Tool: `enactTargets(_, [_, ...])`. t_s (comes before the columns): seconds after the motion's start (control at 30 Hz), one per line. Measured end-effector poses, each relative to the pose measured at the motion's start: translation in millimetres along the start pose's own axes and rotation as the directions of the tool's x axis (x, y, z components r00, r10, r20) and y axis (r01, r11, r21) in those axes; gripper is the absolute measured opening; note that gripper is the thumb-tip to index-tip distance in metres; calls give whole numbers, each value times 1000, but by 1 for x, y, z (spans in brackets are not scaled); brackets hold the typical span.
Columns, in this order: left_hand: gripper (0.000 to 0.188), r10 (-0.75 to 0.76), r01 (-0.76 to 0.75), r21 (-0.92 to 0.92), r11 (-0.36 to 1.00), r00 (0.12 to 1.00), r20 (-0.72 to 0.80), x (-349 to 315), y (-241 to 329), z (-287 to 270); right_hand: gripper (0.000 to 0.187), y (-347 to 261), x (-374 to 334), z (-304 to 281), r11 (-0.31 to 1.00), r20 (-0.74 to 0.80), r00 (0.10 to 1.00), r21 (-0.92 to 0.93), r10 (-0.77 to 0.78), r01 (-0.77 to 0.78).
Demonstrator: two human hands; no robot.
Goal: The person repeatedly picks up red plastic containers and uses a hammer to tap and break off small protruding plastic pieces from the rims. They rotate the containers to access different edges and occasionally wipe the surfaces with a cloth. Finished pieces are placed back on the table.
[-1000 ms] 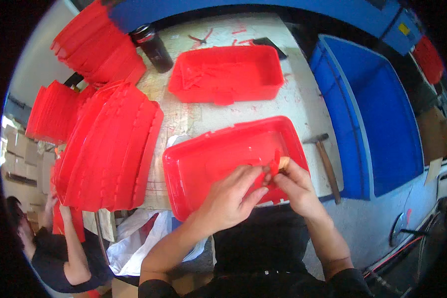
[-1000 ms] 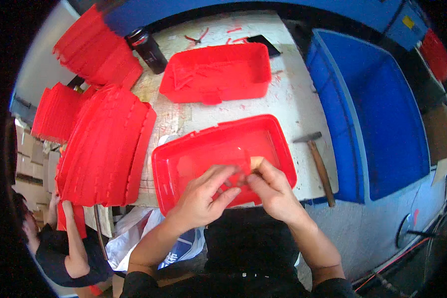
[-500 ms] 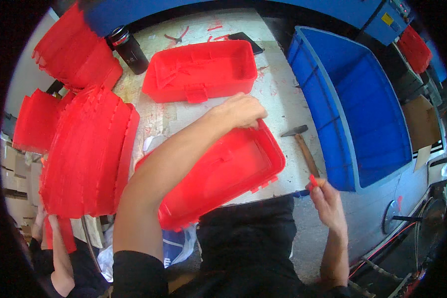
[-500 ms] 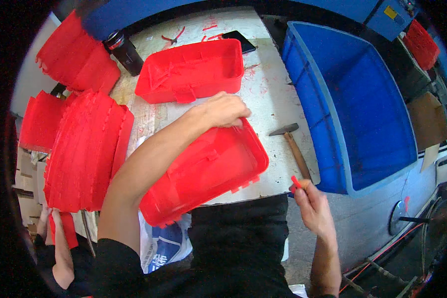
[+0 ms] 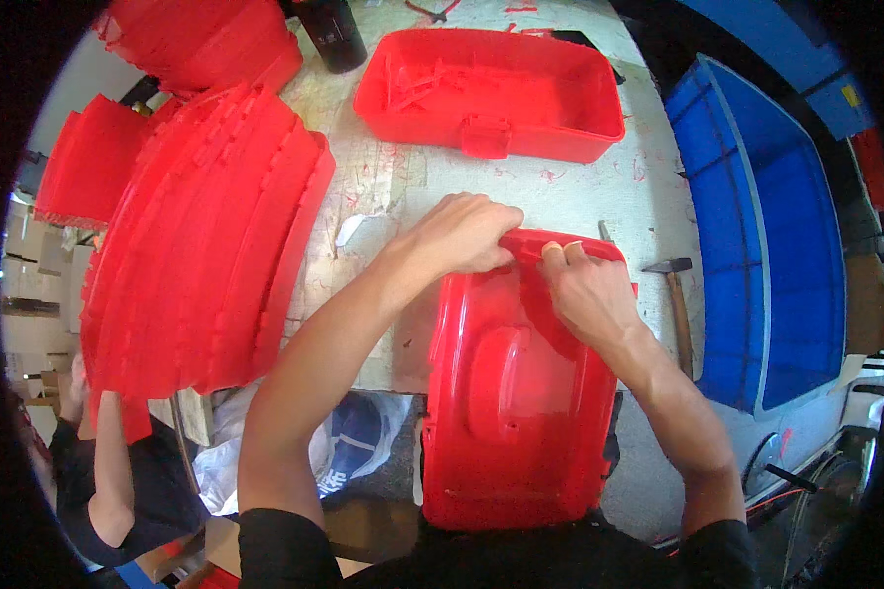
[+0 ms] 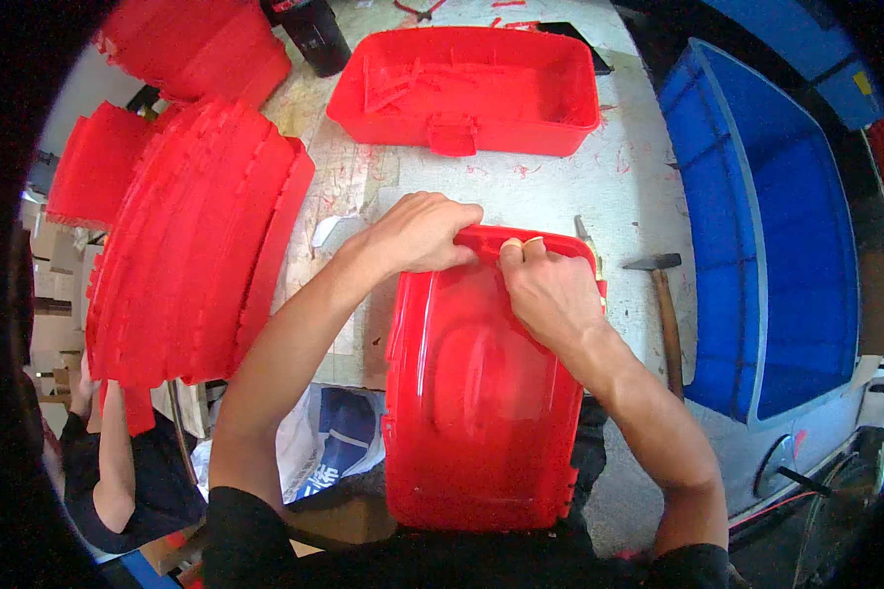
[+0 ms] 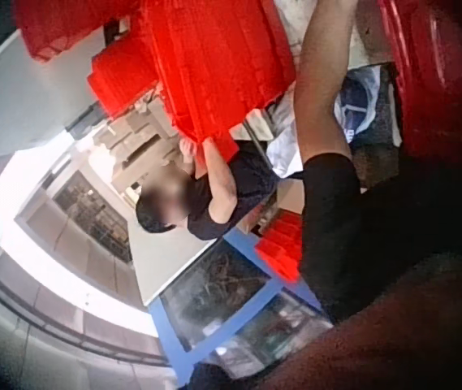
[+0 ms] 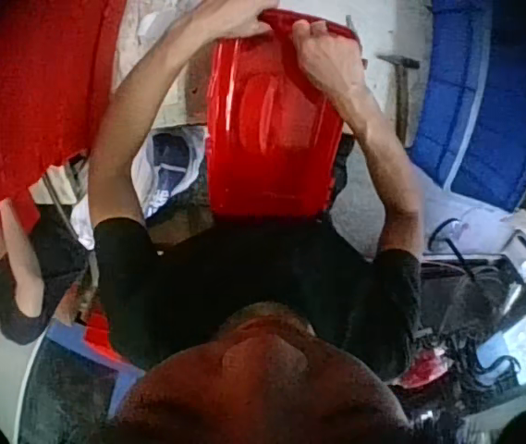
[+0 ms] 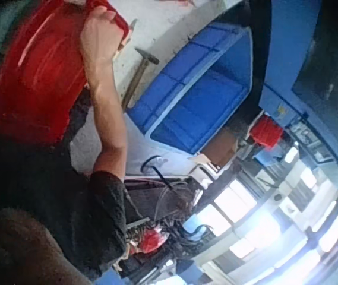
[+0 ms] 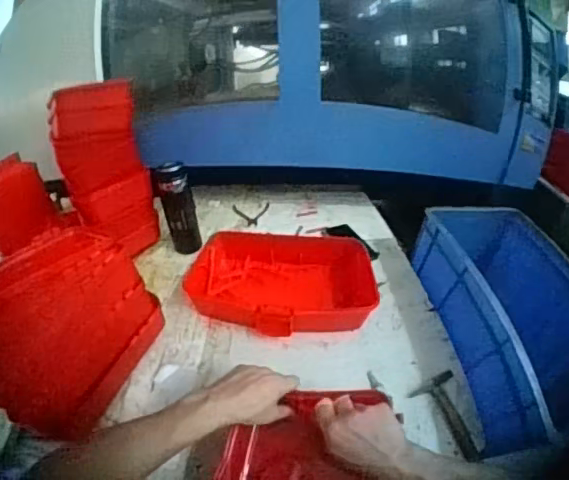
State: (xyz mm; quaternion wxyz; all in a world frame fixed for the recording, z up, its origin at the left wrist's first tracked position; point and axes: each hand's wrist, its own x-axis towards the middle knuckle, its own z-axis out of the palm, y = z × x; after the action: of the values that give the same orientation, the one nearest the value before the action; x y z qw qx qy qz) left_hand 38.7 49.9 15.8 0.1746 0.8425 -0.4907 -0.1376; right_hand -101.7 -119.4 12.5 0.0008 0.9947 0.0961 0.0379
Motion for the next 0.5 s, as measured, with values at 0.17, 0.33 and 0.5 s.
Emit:
enactTargets(0.17, [37, -50, 56, -26, 998, 980, 192, 13, 4, -10, 20, 2, 0, 6, 999, -105, 995, 35, -1, 5])
enactTargets(0.33, [35, -69, 70, -3, 998, 988, 142, 18, 2, -5, 23, 4, 2, 3, 998, -68, 998, 59, -7, 11])
enactTargets(0.5, [34, -22, 19, 20, 1000, 990, 138, 16, -1, -1, 14, 4, 3, 6, 994, -82, 996, 108, 28, -20])
